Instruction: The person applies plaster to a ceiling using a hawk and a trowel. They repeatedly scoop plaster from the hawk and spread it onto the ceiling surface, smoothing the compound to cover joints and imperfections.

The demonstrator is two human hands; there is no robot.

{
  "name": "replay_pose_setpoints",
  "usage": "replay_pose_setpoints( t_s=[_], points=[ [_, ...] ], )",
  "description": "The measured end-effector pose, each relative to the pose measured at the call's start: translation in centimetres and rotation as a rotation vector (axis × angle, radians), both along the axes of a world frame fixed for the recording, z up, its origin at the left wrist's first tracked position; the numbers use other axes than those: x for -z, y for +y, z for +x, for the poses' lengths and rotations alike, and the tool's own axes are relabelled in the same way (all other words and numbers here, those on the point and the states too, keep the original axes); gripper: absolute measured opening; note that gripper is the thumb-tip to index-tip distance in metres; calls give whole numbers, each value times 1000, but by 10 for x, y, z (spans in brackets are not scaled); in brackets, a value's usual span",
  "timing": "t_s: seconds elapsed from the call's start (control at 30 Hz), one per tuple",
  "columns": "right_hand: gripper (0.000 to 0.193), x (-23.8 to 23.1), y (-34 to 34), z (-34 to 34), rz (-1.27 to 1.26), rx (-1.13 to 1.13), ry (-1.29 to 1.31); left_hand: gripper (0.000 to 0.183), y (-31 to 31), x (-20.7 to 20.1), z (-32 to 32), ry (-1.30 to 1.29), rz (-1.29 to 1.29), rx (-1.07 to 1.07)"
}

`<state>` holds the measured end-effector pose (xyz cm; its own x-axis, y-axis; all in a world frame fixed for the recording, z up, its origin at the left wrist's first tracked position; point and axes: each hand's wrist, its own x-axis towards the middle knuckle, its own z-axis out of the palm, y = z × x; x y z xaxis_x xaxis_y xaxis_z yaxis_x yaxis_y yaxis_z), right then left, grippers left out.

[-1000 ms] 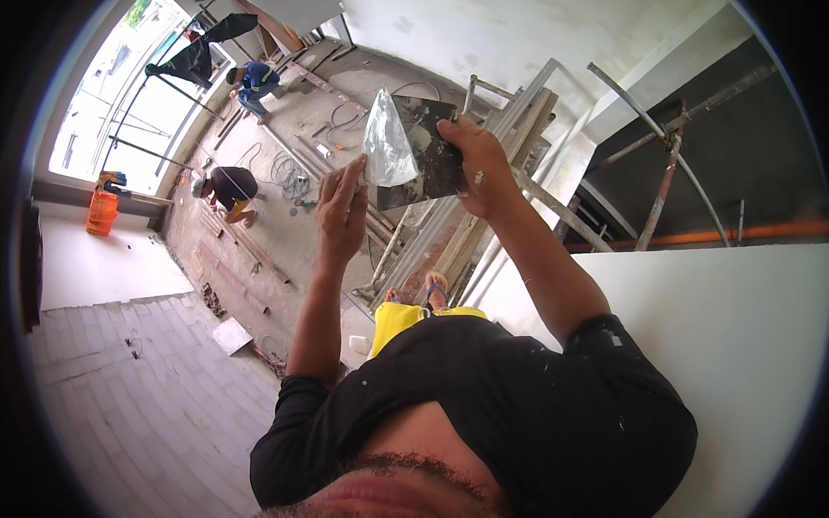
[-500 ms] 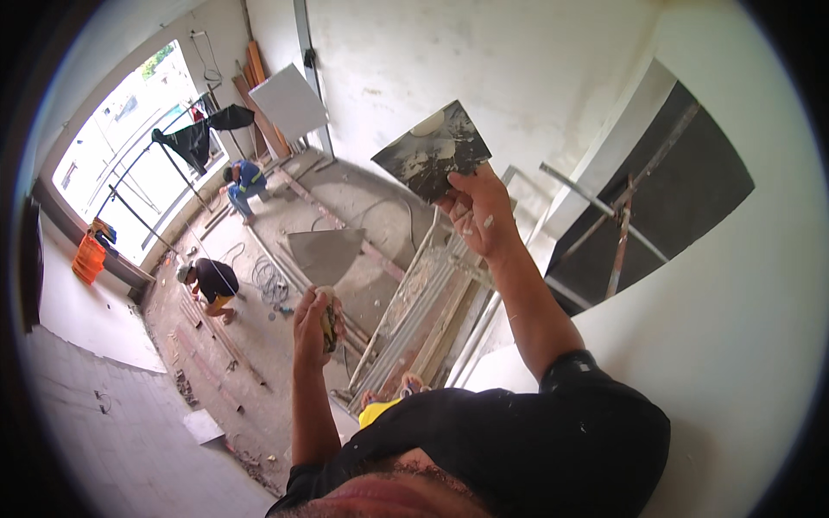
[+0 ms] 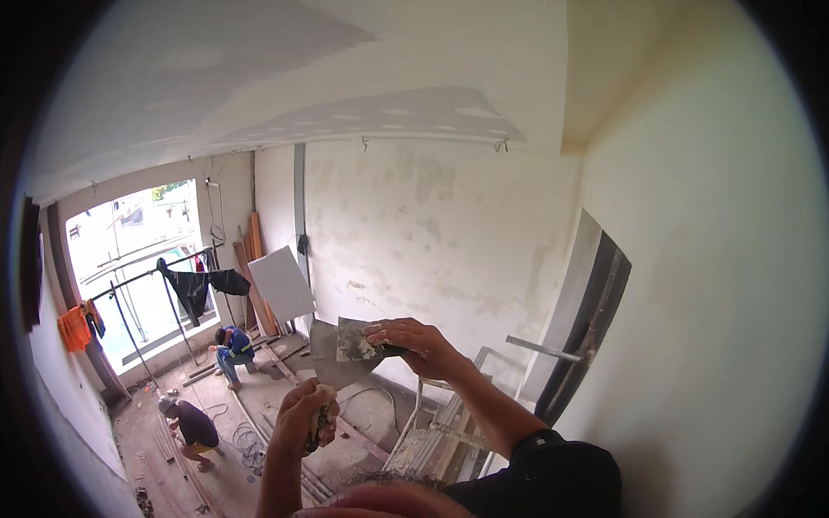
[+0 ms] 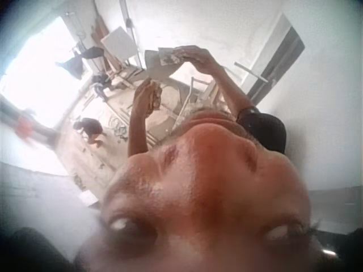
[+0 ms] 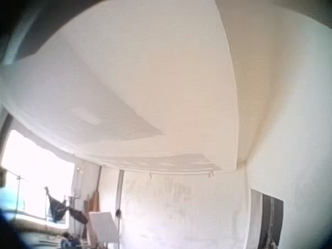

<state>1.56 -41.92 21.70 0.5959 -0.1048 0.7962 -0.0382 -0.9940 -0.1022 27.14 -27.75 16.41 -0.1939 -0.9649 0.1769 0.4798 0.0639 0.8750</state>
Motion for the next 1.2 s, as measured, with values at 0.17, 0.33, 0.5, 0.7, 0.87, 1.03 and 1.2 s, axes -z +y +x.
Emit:
replay_pose_setpoints(
  t_s=[0.17,0.33,0.5,0.7,0.87,1.03,1.2],
  points=[
    [46,-9,8,-23,-92,298,25,23,32,-20,-2,-29,-83,57],
    [33,-6,4,-39,397,455,-298,18,63,-54,-12,118,-240,-65],
    [18,-59,40,-17,267,184,-783,14,78,-81,-15,170,-258,-111],
    [21,-89,77,-6,258,-52,-1016,18,84,-90,-14,138,-319,-213],
    [29,-90,95,-18,217,-56,-1026,8,91,-102,-13,102,-373,-247],
    [28,-90,98,-29,250,-42,-1083,10,100,-104,-8,2,-426,-308],
    [38,-95,113,-23,29,0,-1107,11,112,-94,1,-80,-441,-374]
  ],
)
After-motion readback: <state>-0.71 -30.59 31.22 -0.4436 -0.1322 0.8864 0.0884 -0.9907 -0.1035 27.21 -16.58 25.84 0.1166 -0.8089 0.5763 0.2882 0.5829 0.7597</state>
